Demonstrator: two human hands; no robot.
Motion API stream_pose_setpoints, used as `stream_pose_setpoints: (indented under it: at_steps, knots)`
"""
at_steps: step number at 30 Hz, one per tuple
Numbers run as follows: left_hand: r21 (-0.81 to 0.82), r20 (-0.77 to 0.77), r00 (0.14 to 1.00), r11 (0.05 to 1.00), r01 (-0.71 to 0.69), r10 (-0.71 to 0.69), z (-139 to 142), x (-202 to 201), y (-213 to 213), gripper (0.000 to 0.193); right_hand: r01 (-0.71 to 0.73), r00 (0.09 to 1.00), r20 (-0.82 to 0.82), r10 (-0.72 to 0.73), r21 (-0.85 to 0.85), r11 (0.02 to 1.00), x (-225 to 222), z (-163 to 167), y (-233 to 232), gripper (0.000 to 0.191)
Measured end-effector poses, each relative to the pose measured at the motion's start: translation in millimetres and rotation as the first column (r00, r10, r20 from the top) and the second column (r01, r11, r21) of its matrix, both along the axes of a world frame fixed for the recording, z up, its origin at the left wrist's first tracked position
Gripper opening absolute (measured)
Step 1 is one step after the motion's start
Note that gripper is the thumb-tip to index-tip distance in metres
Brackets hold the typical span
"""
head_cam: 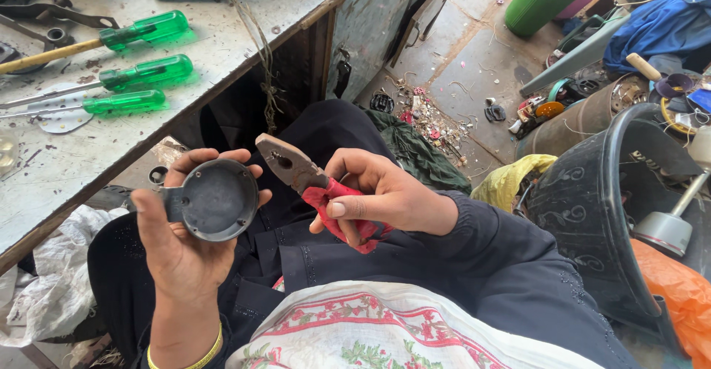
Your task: The person uses pliers to repeatedly pry and adjust a small circular metal component, rotating it to access different edges. The person works at a cluttered workbench with tools and wires visible nearby.
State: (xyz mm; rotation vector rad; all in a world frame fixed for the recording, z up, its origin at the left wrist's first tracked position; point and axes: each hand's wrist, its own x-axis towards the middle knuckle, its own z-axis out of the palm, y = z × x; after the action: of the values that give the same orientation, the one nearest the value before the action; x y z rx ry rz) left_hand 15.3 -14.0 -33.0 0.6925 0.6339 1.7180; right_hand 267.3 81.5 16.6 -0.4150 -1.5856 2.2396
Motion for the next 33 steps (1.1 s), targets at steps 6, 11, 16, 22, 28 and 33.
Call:
stream_pose_setpoints:
  at_steps: [6, 11, 16, 22, 28, 33]
  knots:
    - [0.068, 0.043, 0.999, 0.998, 0.003, -0.006, -3, 5, 6, 0.067, 0.007, 0.997, 0.076, 0.001, -0.098, 0.995, 0, -10, -5, 0.026]
    - [0.179, 0.104, 0.994, 0.984, 0.018, -0.037, -9, 15, 10, 0.063, -0.101, 0.985, 0.11, 0.133, -0.255, 0.962, 5, -19, -6, 0.026]
    - [0.205, 0.143, 0.982, 0.974, 0.095, -0.125, -9, 20, 10, 0.062, -0.191, 0.974, 0.08, 0.211, -0.209, 0.959, -1, -33, -9, 0.023]
    - [0.22, -0.016, 0.997, 0.973, 0.075, -0.073, -8, 22, 8, 0.064, -0.181, 0.981, 0.006, 0.194, -0.323, 0.929, -9, -31, -16, 0.031]
    - [0.152, 0.018, 1.0, 0.988, 0.021, -0.024, -8, 18, 6, 0.065, -0.181, 0.97, 0.095, 0.222, -0.317, 0.931, -15, -25, -22, 0.03]
    - [0.16, -0.071, 0.997, 0.987, 0.029, -0.017, -10, 15, 1, 0.064, -0.306, 0.944, 0.013, 0.331, -0.349, 0.886, -18, -27, -23, 0.028]
